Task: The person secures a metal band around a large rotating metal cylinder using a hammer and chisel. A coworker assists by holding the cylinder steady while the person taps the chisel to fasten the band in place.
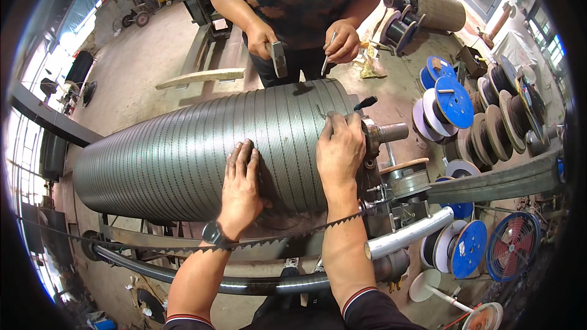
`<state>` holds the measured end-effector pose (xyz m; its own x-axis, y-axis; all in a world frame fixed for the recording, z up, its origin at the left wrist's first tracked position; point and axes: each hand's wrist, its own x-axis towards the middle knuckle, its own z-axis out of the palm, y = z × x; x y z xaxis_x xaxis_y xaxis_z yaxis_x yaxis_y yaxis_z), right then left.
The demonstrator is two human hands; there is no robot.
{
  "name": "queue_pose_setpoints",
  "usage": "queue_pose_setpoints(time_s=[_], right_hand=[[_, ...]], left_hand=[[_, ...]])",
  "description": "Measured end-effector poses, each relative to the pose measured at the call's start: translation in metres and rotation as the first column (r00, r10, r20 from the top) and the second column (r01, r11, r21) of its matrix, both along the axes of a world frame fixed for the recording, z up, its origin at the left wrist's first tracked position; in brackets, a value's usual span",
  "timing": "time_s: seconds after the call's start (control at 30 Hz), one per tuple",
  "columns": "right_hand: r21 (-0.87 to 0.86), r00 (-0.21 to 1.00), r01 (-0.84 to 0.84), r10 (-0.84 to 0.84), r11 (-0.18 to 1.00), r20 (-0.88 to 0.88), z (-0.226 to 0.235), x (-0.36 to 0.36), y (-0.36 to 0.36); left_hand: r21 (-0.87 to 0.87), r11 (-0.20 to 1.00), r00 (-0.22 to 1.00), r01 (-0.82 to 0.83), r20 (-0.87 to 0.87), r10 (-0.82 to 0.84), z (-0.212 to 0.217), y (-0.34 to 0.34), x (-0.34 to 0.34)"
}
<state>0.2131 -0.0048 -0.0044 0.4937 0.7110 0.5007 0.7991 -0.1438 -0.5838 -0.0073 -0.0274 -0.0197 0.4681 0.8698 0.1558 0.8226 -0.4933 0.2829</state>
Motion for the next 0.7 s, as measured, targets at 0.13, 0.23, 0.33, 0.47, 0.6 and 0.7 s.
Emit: queue_pose_setpoints(time_s=[0.13, 0.23, 0.33, 0.47, 0.6, 0.7], right_hand=[[-0.025, 0.999, -0.034, 0.034, 0.999, -0.004, 0.002, 0.0, 0.015], [-0.084, 0.998, -0.069, 0.069, 0.994, 0.003, 0.004, 0.002, 0.017], [-0.108, 0.998, -0.064, 0.06, 0.992, -0.034, 0.016, 0.005, 0.012], [-0.091, 0.992, -0.113, 0.107, 0.989, -0.065, 0.02, 0.006, 0.019], [-0.163, 0.987, -0.155, 0.149, 0.974, -0.053, 0.024, 0.011, 0.031], [-0.212, 0.978, -0.206, 0.192, 0.955, -0.087, 0.024, 0.022, 0.04]], left_hand=[[0.0, 1.0, 1.0, 0.003, -0.003, -0.003, 0.001, 0.0, 0.001], [-0.005, 1.0, 1.0, -0.002, 0.001, 0.002, 0.0, 0.0, 0.0], [-0.011, 1.0, 1.0, -0.001, 0.006, 0.001, -0.001, 0.0, -0.001], [-0.016, 1.0, 1.0, 0.0, -0.004, 0.0, 0.0, 0.0, -0.002], [-0.054, 0.998, 1.0, -0.01, -0.025, 0.008, 0.002, 0.0, -0.002], [-0.034, 0.999, 1.0, 0.007, 0.008, -0.007, 0.0, 0.0, -0.002]])
